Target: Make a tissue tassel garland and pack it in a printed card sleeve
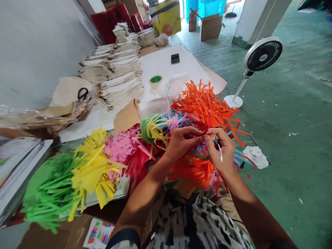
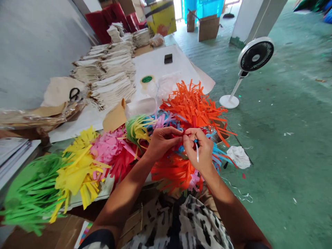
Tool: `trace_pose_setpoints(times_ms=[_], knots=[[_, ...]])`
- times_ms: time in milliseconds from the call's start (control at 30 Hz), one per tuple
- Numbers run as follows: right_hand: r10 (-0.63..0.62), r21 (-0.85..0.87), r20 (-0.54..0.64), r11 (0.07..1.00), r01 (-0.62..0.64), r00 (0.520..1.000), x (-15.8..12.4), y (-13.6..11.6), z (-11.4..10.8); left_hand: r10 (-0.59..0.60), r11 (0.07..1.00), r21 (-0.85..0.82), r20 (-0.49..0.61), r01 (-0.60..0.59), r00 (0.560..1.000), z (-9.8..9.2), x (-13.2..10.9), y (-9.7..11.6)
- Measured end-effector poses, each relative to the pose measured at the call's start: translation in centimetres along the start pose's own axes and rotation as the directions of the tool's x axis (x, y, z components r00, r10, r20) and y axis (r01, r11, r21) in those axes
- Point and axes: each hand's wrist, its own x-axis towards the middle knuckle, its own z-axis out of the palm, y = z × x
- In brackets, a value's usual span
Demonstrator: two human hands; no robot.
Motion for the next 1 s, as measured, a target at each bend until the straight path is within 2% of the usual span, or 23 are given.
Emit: trace_pose_setpoints(times_ms=[267, 467, 567, 633, 700, 833, 1000], knots=[[-0.003, -0.028, -0.01, 1.0, 0.003, 1.0, 0.1, -0.3, 0.1, -0.008, 1.0, -0.006, -0.01, 0.008, 1.0, 0.0, -0.4, 0.1], [0.067, -0.071, -0.003, 0.995, -0.067, 0.998, 0.1, 0.1, 0.2, 0.004, 0.999, -0.04, -0.054, -0.006, 0.999, 0.0, -0.6, 0.5], [0.091, -0.074, 0.041, 0.993, -0.088, 0.995, 0.3, 0.1, 0.2, -0.071, 0.99, -0.113, 0.099, 0.082, 0.993, -0.5, -0.5, 1.0], [0.125, -0.072, 0.096, 0.99, -0.118, 0.987, 0.6, 0.1, 0.2, -0.157, 0.98, -0.083, 0.218, 0.179, 0.963, -0.9, -0.3, 1.2], [0.164, -0.06, 0.141, 0.986, -0.157, 0.976, 0.9, 0.1, 0.1, -0.223, 0.969, -0.042, 0.263, 0.242, 0.939, -1.2, -0.2, 1.2], [0.186, -0.02, 0.202, 0.982, -0.185, 0.962, 1.4, 0.4, 0.0, -0.198, 0.974, -0.066, 0.2, 0.215, 0.96, -1.4, 0.0, 0.7], [0.151, -0.207, 0.173, 0.972, -0.114, 0.973, 1.4, 0.8, 0.3, -0.167, 0.975, -0.126, 0.107, 0.18, 0.98, -0.7, -0.3, 0.4]])
